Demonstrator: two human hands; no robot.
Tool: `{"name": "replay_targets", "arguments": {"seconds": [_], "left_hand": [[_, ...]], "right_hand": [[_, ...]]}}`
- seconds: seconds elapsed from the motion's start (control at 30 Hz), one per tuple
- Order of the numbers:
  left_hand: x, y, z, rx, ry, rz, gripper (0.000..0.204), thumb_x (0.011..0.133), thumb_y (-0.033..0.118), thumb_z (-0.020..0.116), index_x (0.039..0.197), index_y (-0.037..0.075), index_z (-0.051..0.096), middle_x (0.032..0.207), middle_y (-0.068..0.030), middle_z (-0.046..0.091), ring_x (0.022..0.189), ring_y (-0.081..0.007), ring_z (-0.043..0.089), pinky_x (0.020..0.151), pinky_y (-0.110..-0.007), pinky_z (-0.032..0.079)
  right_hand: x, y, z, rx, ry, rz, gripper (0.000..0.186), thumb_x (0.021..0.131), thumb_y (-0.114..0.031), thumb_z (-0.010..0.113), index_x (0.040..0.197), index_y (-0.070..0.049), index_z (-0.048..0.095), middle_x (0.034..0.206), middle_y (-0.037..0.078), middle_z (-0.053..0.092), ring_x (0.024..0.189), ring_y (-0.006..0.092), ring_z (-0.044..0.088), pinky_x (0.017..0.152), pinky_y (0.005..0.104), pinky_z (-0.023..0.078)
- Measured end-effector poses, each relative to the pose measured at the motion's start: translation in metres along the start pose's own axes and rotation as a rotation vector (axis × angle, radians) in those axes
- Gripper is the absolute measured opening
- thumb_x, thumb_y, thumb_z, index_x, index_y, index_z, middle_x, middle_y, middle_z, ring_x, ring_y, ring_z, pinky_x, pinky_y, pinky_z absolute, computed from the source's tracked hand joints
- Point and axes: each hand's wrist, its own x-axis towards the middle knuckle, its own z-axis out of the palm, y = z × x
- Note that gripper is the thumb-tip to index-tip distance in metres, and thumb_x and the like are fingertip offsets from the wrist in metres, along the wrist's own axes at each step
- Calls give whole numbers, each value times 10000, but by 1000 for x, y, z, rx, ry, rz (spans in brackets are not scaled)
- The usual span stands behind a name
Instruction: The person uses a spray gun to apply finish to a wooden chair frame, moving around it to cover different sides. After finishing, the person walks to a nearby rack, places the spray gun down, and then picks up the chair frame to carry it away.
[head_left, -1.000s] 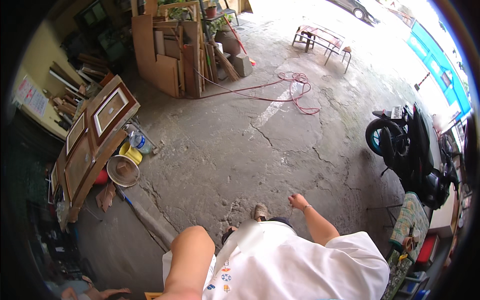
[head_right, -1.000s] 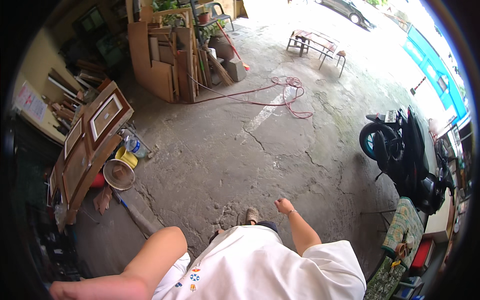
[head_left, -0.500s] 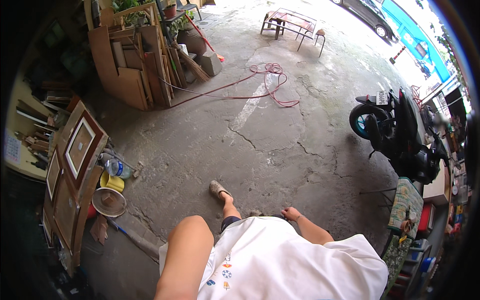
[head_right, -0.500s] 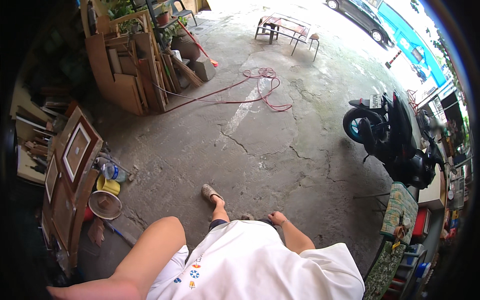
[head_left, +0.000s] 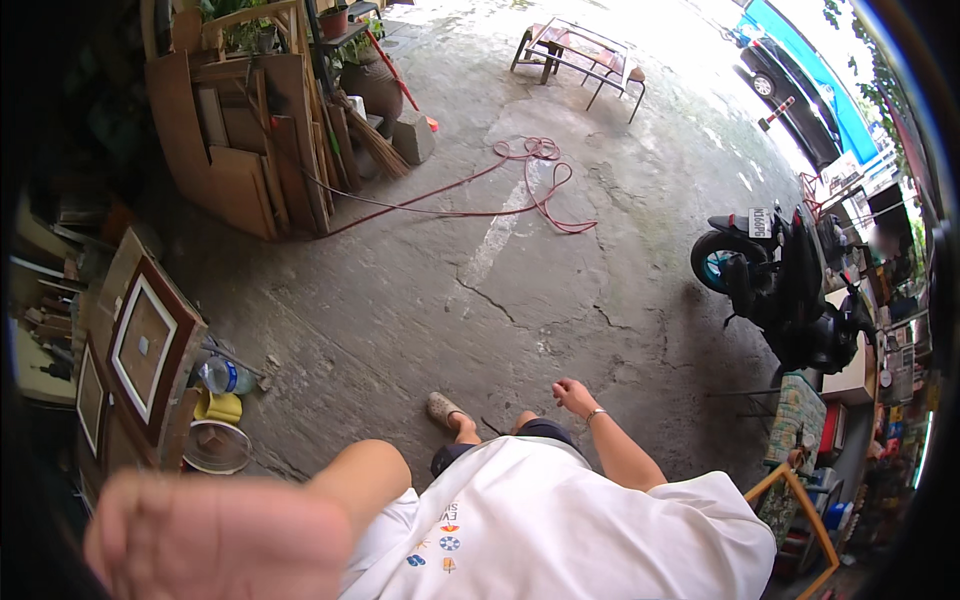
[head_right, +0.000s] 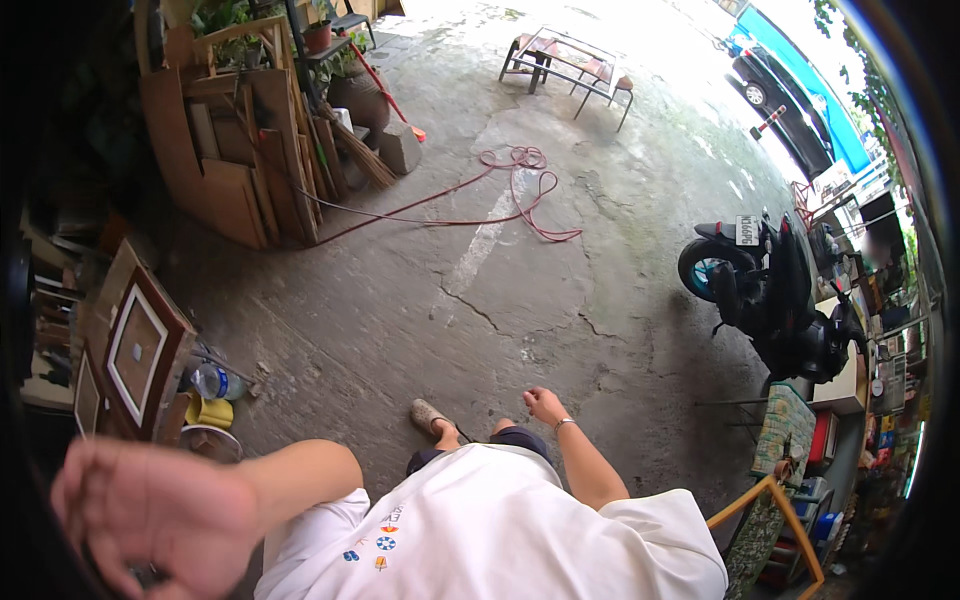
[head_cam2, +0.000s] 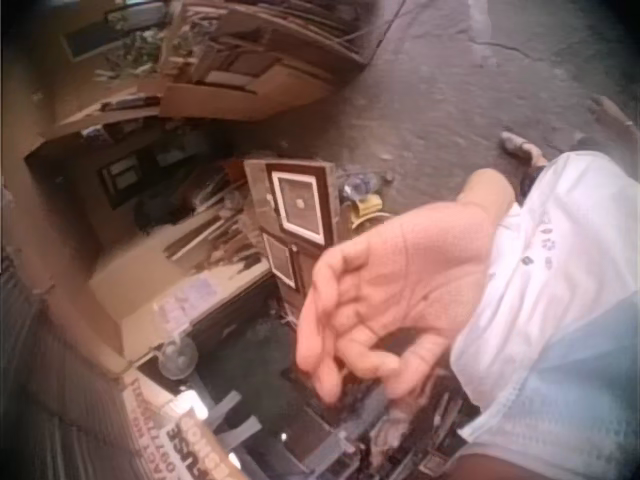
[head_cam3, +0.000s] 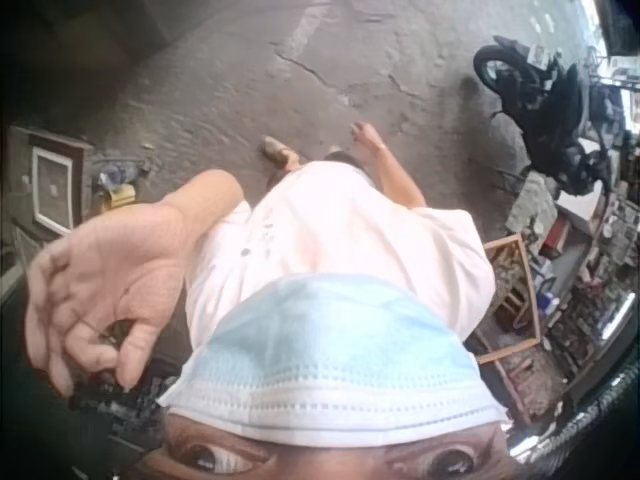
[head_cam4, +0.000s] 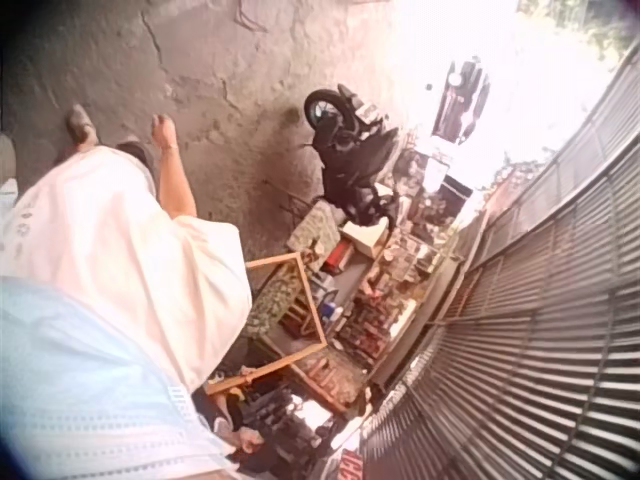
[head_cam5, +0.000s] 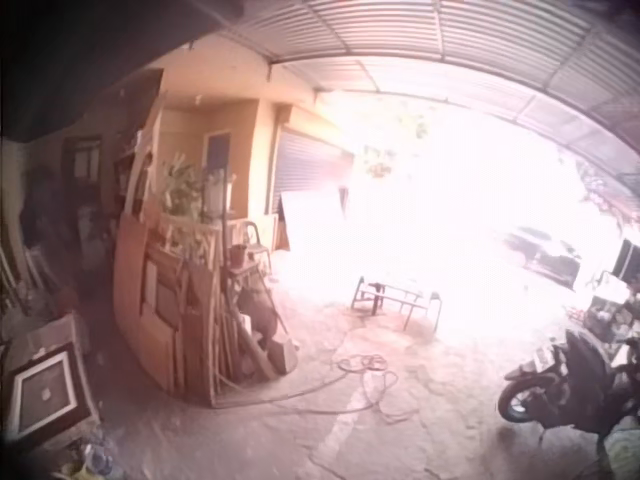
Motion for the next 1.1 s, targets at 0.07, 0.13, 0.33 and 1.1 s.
{"name": "replay_targets", "arguments": {"seconds": [0.07, 0.13, 0.33, 1.1], "left_hand": [[-24, -40, -59, 263, 207, -270, 269, 880, 340, 692, 785, 101, 614, 935, -19, 617, 1108, -196, 527, 1054, -404, 344], [-74, -76, -131, -10, 235, -844, 284, 1025, 341, 532, 1069, 68, 596, 1062, -99, 608, 1055, -232, 545, 965, -424, 415], [-181, -127, -173, -389, 633, -1291, 259, 1076, 269, 428, 917, 111, 558, 899, -34, 556, 902, -207, 546, 830, -357, 424], [-498, -175, -408, 1607, -826, -2068, 446, 1033, 383, 421, 1006, -25, 600, 959, -269, 665, 956, -491, 620, 769, -521, 460]], "right_hand": [[15, -29, 7, 83, 46, -30, 393, 1013, -328, 554, 1161, 23, 650, 1006, 122, 729, 786, 195, 709, 712, 334, 560], [20, -33, 5, 107, 49, 2, 394, 995, -325, 579, 1176, 18, 649, 994, 115, 734, 788, 200, 708, 741, 343, 565], [16, 8, 2, 34, 13, 197, 371, 1004, -312, 567, 1149, 17, 659, 968, 109, 721, 784, 182, 698, 650, 314, 538], [206, 51, -208, 685, 372, 161, 304, 1006, -269, 564, 1105, 4, 651, 905, 85, 694, 694, 139, 656, 645, 298, 546]]}}
